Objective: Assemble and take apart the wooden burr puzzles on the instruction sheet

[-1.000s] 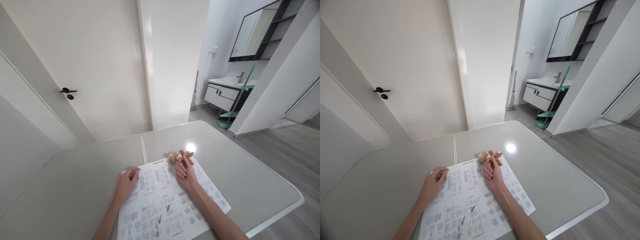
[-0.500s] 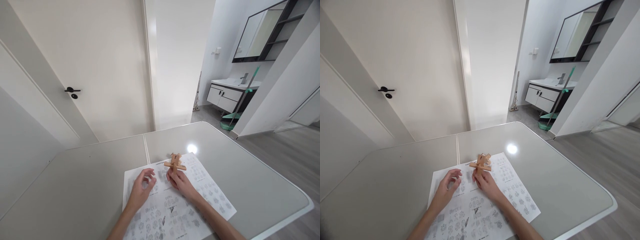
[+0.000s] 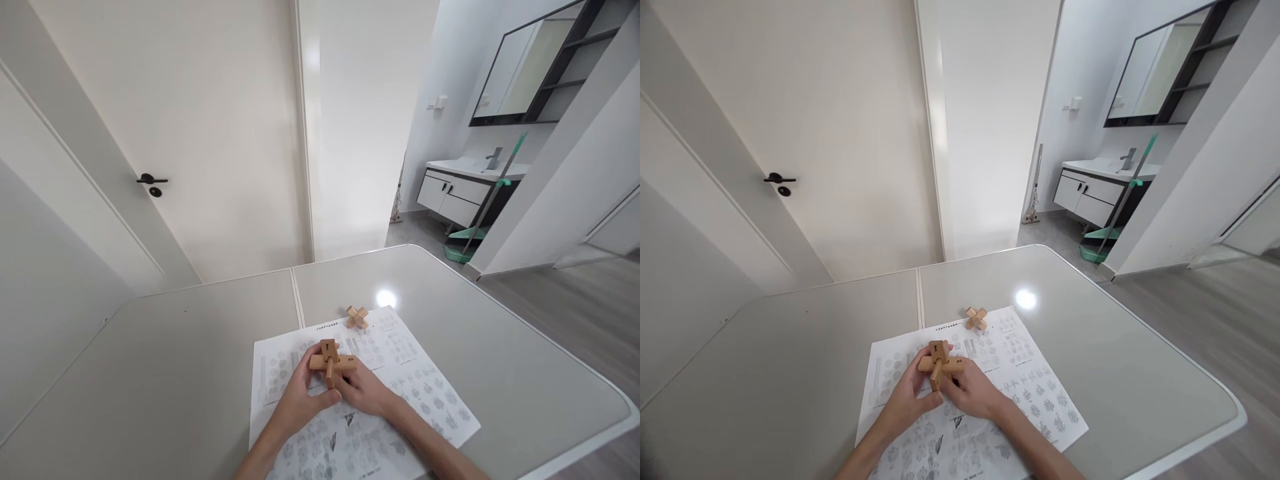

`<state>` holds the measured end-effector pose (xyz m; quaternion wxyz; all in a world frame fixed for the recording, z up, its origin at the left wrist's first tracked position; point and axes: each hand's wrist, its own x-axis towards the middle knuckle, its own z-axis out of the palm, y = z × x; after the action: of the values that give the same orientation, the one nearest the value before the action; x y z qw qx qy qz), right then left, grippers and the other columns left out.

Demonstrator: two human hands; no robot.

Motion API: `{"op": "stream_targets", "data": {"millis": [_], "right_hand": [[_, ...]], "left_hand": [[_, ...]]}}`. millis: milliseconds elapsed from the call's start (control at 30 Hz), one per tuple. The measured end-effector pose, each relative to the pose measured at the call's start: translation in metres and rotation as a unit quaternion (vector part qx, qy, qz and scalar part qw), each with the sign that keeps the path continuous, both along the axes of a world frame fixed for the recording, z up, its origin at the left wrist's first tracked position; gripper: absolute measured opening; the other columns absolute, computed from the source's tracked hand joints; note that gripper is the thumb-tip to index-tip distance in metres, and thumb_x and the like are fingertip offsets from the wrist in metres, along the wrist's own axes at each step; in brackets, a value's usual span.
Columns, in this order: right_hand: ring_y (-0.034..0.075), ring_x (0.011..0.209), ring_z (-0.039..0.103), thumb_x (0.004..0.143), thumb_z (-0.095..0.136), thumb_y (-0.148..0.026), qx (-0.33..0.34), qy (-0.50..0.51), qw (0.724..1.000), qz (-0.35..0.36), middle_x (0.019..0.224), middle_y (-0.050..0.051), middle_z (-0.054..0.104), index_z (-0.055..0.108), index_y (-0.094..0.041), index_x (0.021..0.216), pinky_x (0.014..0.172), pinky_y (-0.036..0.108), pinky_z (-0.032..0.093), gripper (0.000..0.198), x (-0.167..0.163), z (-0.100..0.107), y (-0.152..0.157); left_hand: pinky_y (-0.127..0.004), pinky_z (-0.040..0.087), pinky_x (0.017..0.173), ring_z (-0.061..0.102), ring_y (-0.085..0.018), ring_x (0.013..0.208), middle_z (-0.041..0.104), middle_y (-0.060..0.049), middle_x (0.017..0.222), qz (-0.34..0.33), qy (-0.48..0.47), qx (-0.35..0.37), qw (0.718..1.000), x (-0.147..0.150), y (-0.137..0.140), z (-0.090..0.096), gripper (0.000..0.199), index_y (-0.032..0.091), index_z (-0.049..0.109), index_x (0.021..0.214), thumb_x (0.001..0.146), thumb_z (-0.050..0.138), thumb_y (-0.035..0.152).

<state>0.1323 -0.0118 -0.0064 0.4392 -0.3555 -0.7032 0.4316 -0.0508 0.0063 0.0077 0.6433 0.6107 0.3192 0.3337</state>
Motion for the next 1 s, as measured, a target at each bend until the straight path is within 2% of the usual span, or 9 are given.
{"op": "stream_targets", "data": {"millis": [167,367,533,667,767,867,1000], "right_hand": [[0.014,0.057,0.033,0.098,0.051,-0.032,-0.013,0.007,1.0,-0.008,0.061,-0.004,0.04,0.048,-0.022,0.065,0.056,0.026,0.028,0.035,-0.001,-0.006,0.0],[0.011,0.051,0.028,0.098,0.053,-0.028,-0.031,-0.045,0.997,-0.056,0.055,-0.005,0.038,0.04,-0.021,0.059,0.051,0.026,0.021,0.041,0.0,-0.014,0.003],[0.014,0.053,0.039,0.092,0.052,-0.017,-0.013,-0.042,0.997,-0.069,0.056,-0.002,0.051,0.044,-0.021,0.058,0.054,0.026,0.027,0.035,-0.003,-0.022,0.006],[0.016,0.056,0.045,0.089,0.051,-0.014,-0.01,-0.028,0.997,-0.077,0.059,-0.001,0.056,0.048,-0.022,0.06,0.057,0.027,0.032,0.03,-0.004,-0.024,0.006],[0.016,0.058,0.047,0.089,0.052,-0.015,-0.016,-0.023,0.997,-0.069,0.061,-0.001,0.058,0.051,-0.022,0.064,0.057,0.026,0.034,0.026,-0.004,-0.02,0.004],[0.014,0.055,0.043,0.09,0.053,-0.018,-0.026,-0.034,0.997,-0.064,0.059,-0.003,0.052,0.048,-0.022,0.064,0.054,0.025,0.032,0.027,-0.004,-0.017,0.003],[0.013,0.052,0.041,0.097,0.052,-0.031,-0.048,-0.017,0.996,-0.078,0.056,-0.003,0.047,0.047,-0.021,0.064,0.051,0.025,0.031,0.035,-0.003,-0.02,0.005]], "left_hand": [[-0.049,0.041,0.115,0.052,-0.037,0.135,0.058,-0.014,0.143,0.029,-0.029,0.0,0.999,0.001,0.003,-0.003,0.085,0.027,0.055,0.141,0.067,0.091,0.049],[-0.047,0.044,0.112,0.054,-0.036,0.132,0.059,-0.014,0.143,0.053,-0.048,0.004,0.997,-0.001,0.007,-0.01,0.078,0.026,0.054,0.139,0.072,0.088,0.047],[-0.046,0.044,0.112,0.057,-0.034,0.129,0.063,-0.012,0.137,0.071,-0.001,0.009,0.997,0.002,0.003,-0.01,0.08,0.028,0.05,0.143,0.073,0.088,0.04],[-0.048,0.04,0.116,0.052,-0.034,0.135,0.059,-0.012,0.144,0.075,0.007,0.01,0.997,0.005,-0.001,-0.012,0.081,0.029,0.047,0.145,0.075,0.087,0.034],[-0.048,0.039,0.117,0.051,-0.035,0.137,0.058,-0.012,0.144,0.084,-0.008,0.008,0.996,0.005,0.0,-0.014,0.08,0.027,0.049,0.144,0.074,0.087,0.033],[-0.047,0.042,0.115,0.054,-0.034,0.135,0.06,-0.011,0.144,0.078,-0.021,0.004,0.997,0.004,0.002,-0.011,0.077,0.027,0.05,0.143,0.075,0.087,0.033],[-0.047,0.042,0.114,0.053,-0.035,0.135,0.057,-0.011,0.148,0.082,-0.044,0.011,0.996,0.004,0.003,-0.004,0.075,0.027,0.052,0.142,0.075,0.086,0.034]]}}
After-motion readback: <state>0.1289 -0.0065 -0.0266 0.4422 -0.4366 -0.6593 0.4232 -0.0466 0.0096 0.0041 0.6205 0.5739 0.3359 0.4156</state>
